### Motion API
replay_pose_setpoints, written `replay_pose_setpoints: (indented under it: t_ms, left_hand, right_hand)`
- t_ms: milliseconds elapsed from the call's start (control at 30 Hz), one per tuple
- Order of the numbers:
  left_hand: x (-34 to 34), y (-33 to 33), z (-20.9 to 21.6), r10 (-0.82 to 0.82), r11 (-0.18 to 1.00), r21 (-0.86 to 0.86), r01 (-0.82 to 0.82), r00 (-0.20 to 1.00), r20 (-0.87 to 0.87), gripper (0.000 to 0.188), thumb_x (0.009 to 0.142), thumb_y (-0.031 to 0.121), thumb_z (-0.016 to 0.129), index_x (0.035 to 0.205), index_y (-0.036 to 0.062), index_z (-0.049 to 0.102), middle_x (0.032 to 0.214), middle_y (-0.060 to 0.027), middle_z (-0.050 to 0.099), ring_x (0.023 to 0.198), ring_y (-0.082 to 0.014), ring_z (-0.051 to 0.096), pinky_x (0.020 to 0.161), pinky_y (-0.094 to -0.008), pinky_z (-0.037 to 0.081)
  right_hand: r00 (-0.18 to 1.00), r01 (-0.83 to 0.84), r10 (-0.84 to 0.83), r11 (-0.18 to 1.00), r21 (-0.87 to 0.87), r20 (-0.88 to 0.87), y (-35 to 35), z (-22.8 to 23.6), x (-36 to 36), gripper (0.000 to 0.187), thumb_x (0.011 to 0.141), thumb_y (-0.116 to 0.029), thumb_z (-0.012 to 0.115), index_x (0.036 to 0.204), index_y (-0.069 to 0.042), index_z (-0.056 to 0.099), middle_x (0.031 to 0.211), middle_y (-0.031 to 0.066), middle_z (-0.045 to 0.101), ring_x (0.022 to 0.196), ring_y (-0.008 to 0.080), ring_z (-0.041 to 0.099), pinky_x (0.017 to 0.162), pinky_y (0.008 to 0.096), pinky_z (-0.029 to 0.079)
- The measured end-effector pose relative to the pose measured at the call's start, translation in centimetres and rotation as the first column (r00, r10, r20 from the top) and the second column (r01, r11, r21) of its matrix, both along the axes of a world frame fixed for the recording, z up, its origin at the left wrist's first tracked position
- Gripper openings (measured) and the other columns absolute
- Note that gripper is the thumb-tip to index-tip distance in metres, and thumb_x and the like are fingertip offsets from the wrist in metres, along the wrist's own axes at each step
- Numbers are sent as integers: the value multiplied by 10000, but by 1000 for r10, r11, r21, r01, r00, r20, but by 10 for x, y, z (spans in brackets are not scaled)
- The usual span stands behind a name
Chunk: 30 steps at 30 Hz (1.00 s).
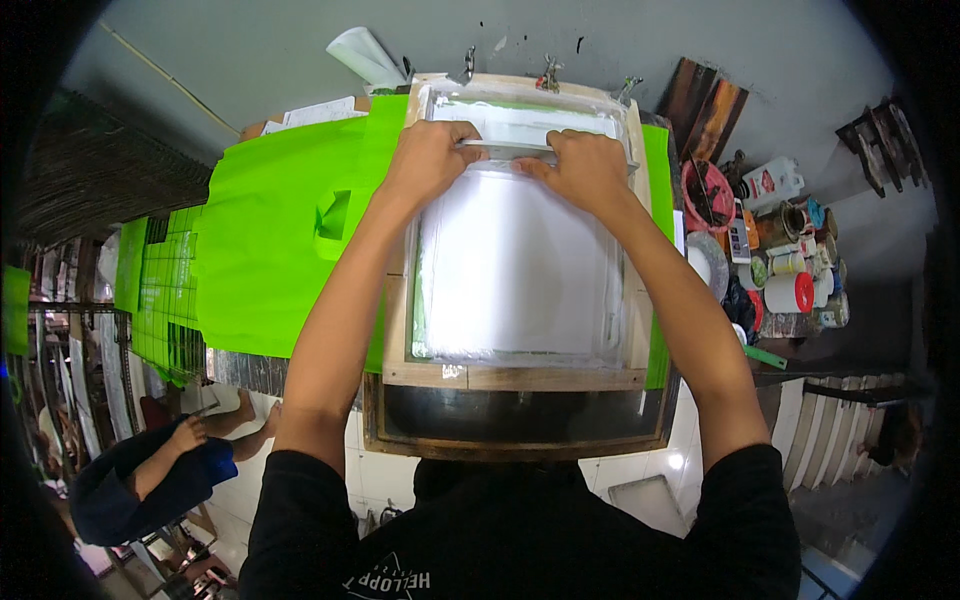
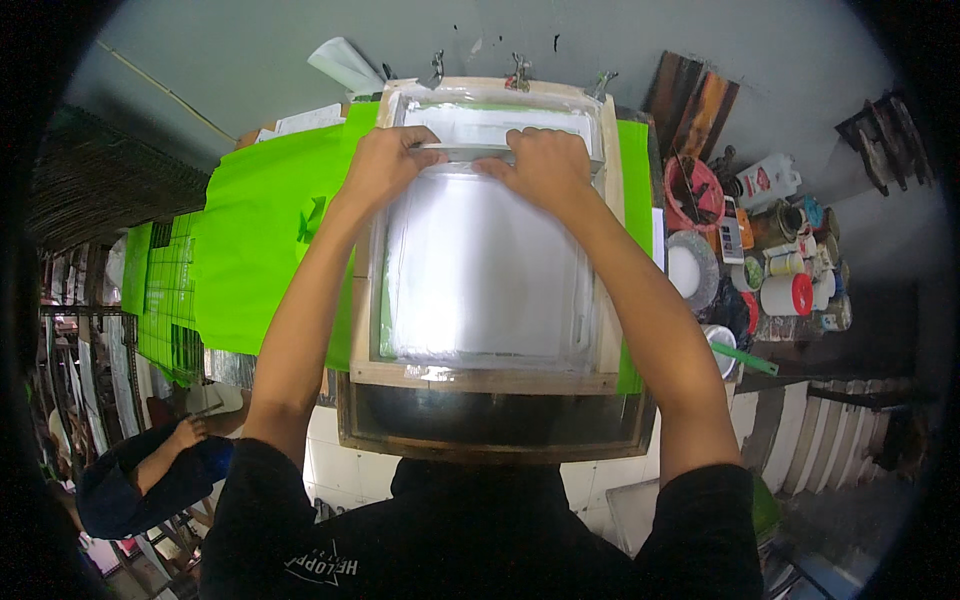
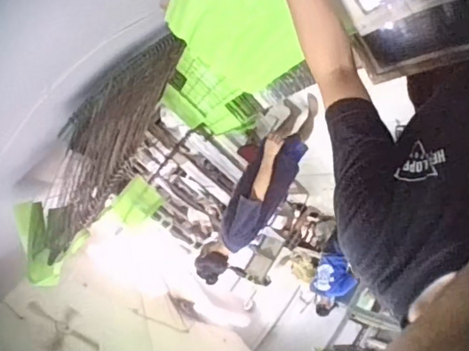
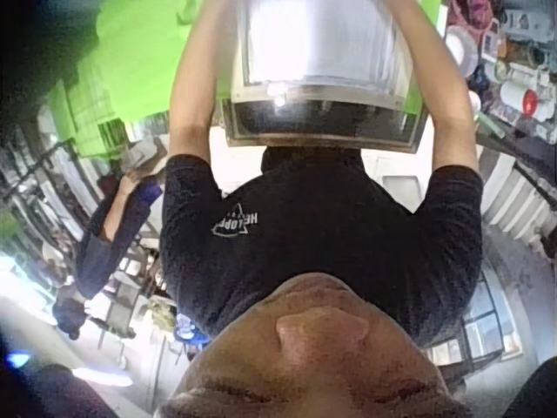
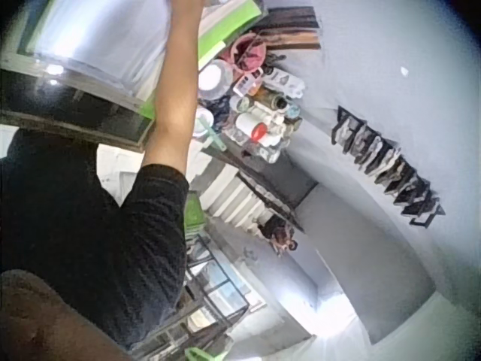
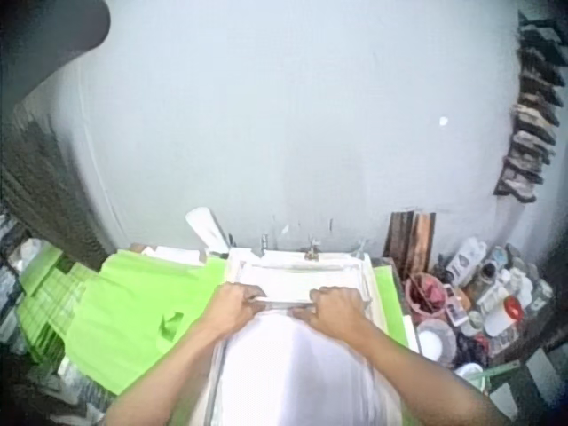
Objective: The person is screen printing onto green bags by placing them on a platen, lowering a screen frame, and using a squeegee to spread white ink across the stencil.
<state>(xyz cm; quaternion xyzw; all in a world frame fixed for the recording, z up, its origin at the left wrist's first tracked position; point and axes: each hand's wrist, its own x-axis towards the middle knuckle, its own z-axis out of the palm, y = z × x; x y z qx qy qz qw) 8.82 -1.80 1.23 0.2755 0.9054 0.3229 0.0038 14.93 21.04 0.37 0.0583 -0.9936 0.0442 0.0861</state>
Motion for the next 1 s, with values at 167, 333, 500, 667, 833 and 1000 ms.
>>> replay_pose_setpoints:
  t_ms: [167, 333, 500, 667, 833, 1000]
  left_hand:
    - [51, -17, 6, -3, 1000, -17, 4, 999, 54, 272, 856, 259, 764, 1011, 35, 770, 844, -206, 722, 733, -345, 692, 724, -406, 538]
    - [107, -33, 8, -18, 1000, -5, 18, 999, 48, 198, 853, 201, 756, 976, 46, 775, 851, -222, 711, 762, -372, 682, 735, -437, 536]
    - [165, -50, 11, -41, 999, 9, 40, 997, 71, 205, 848, 175, 783, 974, 15, 772, 909, -195, 728, 812, -360, 689, 762, -410, 542]
    - [216, -72, 4, -74, 997, -7, 75, 996, 57, 178, 808, 90, 779, 972, 28, 751, 961, -150, 740, 902, -323, 686, 803, -411, 537]
    - [237, -91, -19, -106, 988, 106, 116, 990, -90, 542, 754, 173, 853, 1236, 29, 652, 1239, -176, 672, 1147, -355, 624, 997, -459, 466]
    - [249, -121, -60, 46, 999, -4, -48, 981, -189, 1156, 642, 332, 942, 1566, 68, 301, 1606, -251, 331, 1505, -410, 301, 1216, -628, 102]
  right_hand:
    - [999, -31, 32, 999, -40, 23, -14, -1, 45, 655, 869, -687, 610, 844, -44, 735, 791, 149, 720, 760, 328, 718, 663, 445, 556]
    - [999, -50, 49, 993, -108, -6, -29, -5, 105, 579, 848, -629, 677, 771, -56, 689, 725, 126, 678, 691, 325, 690, 634, 450, 538]
    - [997, -55, 46, 991, -123, -69, -47, -13, 163, 571, 812, -638, 714, 730, -79, 630, 679, 98, 621, 628, 304, 653, 559, 431, 502]
    - [997, -44, 51, 993, -112, 62, -66, -11, 215, 407, 771, -459, 767, 836, -71, 659, 786, 90, 640, 744, 265, 669, 625, 410, 516]
    - [994, -106, 106, 992, -66, -11, -68, -8, 236, 252, 763, -252, 740, 908, -76, 633, 871, 72, 630, 845, 245, 645, 680, 393, 514]
    - [974, -210, 197, 971, -114, -110, -57, -16, 244, 184, 782, -161, 685, 939, -78, 640, 905, 58, 630, 866, 250, 641, 721, 393, 528]
